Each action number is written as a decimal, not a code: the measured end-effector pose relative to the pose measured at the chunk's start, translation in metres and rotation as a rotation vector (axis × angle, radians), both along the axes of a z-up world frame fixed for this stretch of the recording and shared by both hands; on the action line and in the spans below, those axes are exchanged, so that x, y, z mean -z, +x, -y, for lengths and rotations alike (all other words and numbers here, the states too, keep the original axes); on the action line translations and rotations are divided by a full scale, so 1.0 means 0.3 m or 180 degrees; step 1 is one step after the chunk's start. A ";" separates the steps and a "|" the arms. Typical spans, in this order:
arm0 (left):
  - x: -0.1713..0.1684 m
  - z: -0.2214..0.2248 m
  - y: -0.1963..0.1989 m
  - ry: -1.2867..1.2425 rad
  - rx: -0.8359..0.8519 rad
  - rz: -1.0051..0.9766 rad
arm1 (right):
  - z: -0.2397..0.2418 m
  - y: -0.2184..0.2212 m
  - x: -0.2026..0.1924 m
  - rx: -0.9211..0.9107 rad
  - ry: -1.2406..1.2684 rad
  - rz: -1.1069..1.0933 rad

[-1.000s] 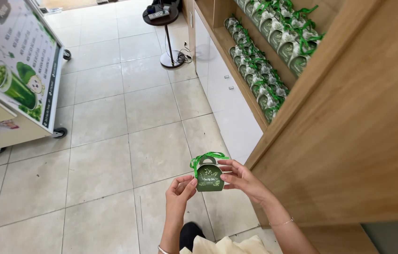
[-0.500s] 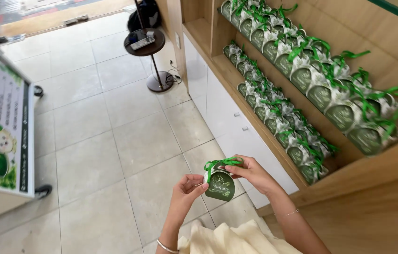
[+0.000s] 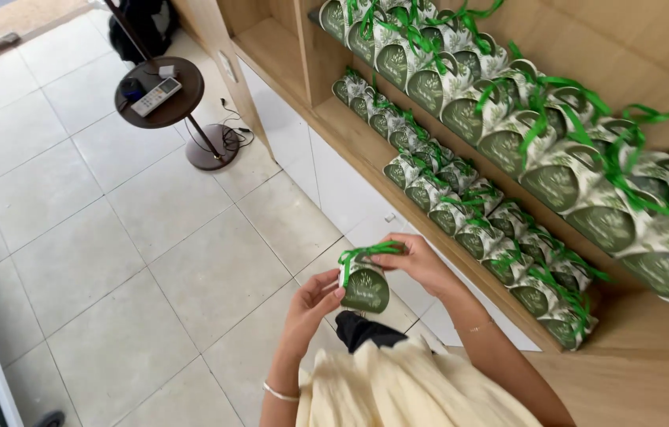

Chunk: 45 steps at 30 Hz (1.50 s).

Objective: Organizing and shelving small decorative boxes.

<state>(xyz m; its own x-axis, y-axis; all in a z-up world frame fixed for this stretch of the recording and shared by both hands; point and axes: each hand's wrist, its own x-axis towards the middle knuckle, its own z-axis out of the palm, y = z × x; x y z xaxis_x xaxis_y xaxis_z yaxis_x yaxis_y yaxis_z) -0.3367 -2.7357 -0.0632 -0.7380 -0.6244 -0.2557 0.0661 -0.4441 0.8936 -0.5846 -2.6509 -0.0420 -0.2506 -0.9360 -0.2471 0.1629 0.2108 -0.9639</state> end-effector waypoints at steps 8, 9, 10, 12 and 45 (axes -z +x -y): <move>0.083 0.569 -0.375 -0.0521 0.0183 0.0634 | 0.483 -0.333 0.048 0.0468 -0.0163 -0.1023; 0.083 0.617 -0.416 -0.0493 0.0130 0.0625 | 0.528 -0.367 0.066 0.0529 -0.0114 -0.1240; 0.095 0.670 -0.462 -0.0466 0.0178 0.0636 | 0.570 -0.397 0.073 0.0567 -0.0073 -0.1228; 0.131 0.755 -0.554 -0.0644 0.0182 0.0628 | 0.633 -0.455 0.100 0.0765 -0.0229 -0.1551; 0.605 1.341 -1.260 -0.1694 0.2831 -0.0066 | 0.979 -0.654 0.508 0.2320 0.1402 -0.4472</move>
